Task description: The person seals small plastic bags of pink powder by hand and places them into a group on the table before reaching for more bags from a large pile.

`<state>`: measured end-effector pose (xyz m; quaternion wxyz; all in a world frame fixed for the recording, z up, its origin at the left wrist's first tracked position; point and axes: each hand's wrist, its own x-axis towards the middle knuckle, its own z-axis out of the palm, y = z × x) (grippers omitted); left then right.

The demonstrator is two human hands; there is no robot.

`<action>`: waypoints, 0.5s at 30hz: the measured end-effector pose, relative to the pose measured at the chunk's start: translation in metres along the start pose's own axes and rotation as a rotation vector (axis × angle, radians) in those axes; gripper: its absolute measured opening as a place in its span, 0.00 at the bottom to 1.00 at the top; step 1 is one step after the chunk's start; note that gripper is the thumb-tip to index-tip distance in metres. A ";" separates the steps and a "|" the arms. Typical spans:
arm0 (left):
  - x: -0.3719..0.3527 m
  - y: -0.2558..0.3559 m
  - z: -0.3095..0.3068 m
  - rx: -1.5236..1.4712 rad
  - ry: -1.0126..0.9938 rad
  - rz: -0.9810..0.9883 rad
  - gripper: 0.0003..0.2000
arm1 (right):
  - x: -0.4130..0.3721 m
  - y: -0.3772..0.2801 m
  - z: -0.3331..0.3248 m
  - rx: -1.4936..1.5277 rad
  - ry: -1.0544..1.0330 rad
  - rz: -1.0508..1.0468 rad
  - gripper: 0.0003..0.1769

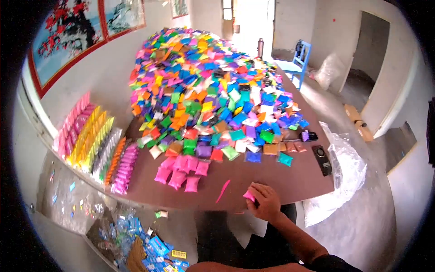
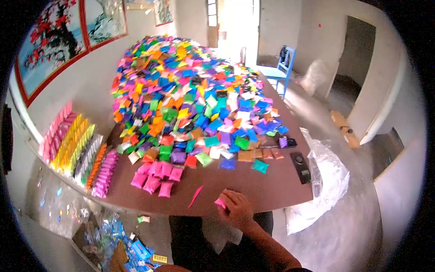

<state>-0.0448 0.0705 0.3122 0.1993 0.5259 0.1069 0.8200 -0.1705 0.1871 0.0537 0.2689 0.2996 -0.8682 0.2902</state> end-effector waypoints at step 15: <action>-0.162 -0.004 -0.094 1.189 1.218 -0.600 0.36 | -0.021 -0.007 -0.021 0.400 0.087 0.136 0.24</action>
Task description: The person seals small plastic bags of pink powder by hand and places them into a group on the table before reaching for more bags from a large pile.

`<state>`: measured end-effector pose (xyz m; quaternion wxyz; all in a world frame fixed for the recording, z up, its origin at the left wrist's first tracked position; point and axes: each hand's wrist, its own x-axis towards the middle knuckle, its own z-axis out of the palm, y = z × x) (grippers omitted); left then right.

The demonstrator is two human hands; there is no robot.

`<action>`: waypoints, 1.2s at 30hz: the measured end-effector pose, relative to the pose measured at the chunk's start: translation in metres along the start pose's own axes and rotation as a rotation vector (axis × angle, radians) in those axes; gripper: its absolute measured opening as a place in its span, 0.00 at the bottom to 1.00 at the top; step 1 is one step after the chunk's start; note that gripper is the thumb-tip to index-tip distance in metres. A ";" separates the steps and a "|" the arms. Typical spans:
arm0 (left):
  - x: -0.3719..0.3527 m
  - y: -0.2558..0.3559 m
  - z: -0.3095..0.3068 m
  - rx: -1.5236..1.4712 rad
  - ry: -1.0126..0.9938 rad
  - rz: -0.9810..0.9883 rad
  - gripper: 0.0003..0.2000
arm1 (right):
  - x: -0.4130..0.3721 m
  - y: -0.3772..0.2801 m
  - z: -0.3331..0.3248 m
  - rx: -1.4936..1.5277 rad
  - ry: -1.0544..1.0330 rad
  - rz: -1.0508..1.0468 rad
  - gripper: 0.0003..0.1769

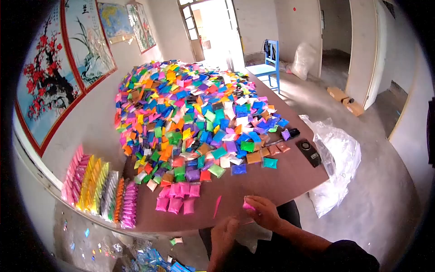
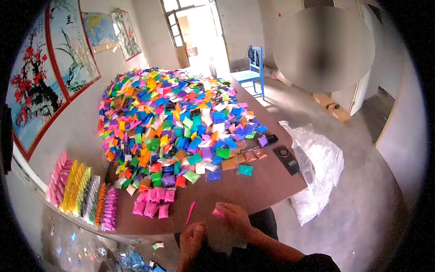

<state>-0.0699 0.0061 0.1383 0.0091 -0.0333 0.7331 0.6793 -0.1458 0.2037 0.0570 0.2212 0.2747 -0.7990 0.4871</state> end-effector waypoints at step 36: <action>-0.045 -0.135 0.075 0.175 -0.114 -0.287 0.14 | -0.144 -0.024 0.000 0.973 -0.094 1.313 0.20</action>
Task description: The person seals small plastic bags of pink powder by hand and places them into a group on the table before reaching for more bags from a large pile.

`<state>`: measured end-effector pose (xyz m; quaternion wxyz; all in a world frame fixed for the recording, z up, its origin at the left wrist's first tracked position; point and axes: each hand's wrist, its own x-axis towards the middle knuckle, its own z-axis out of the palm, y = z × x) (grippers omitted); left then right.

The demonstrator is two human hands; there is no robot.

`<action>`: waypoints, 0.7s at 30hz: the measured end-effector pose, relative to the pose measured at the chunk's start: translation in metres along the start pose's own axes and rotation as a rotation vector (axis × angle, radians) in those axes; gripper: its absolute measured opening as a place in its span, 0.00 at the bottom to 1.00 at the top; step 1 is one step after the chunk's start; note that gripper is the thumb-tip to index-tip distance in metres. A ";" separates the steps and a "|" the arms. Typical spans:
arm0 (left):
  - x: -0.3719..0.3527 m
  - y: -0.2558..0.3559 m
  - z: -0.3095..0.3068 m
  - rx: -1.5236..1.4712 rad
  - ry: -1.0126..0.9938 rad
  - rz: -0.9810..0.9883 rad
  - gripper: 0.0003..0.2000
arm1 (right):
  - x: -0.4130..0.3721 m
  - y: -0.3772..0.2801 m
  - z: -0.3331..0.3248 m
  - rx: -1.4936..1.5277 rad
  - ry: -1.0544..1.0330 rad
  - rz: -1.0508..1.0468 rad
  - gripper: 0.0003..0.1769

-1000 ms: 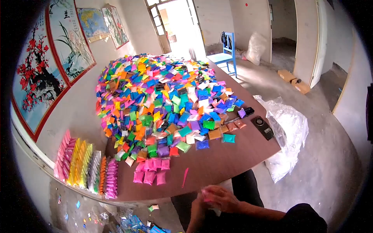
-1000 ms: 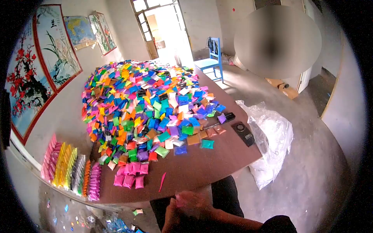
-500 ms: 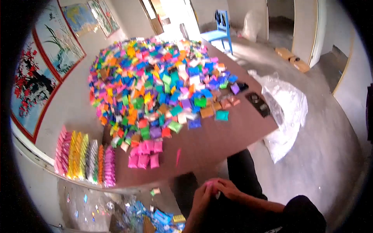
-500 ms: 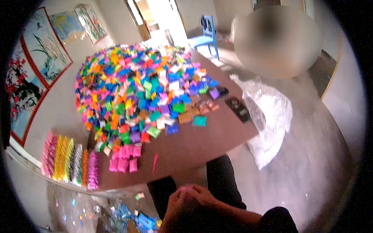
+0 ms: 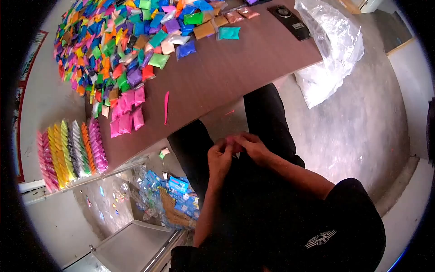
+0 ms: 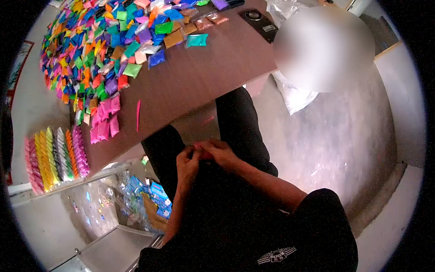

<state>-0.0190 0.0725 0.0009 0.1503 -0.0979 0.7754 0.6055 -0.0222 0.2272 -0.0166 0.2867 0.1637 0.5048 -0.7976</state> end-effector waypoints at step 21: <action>-0.015 -0.015 0.003 0.114 0.196 0.042 0.14 | 0.012 0.014 -0.011 -0.025 -0.036 0.046 0.18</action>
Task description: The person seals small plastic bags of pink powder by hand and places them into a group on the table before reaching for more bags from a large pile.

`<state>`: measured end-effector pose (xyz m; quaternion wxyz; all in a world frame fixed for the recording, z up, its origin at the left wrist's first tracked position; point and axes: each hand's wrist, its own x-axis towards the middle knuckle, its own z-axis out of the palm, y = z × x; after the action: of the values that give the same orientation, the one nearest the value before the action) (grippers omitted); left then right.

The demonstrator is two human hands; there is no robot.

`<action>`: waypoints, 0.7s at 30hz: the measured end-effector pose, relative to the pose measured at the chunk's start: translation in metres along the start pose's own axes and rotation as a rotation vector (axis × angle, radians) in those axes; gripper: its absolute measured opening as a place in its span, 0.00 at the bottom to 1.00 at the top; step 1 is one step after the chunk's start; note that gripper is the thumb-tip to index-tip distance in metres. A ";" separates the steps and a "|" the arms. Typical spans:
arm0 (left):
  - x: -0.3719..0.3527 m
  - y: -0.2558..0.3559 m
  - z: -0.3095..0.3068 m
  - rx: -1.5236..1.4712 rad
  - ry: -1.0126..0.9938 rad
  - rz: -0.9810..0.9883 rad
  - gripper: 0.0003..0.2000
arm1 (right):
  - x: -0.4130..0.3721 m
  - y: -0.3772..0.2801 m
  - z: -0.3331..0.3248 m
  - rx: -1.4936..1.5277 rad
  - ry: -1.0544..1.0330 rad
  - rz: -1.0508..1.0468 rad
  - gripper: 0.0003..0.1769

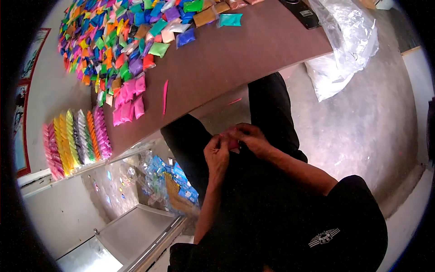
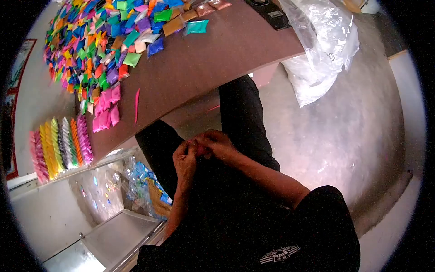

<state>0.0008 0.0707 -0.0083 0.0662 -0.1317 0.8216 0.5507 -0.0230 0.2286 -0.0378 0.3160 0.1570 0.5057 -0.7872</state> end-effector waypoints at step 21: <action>-0.001 -0.011 -0.007 -0.170 0.055 -0.132 0.12 | 0.004 0.001 -0.002 -0.197 -0.151 0.022 0.20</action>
<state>0.0049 0.0606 -0.0150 0.0685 -0.2054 0.7631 0.6090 -0.0256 0.2290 -0.0420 0.3758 0.0710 0.5537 -0.7397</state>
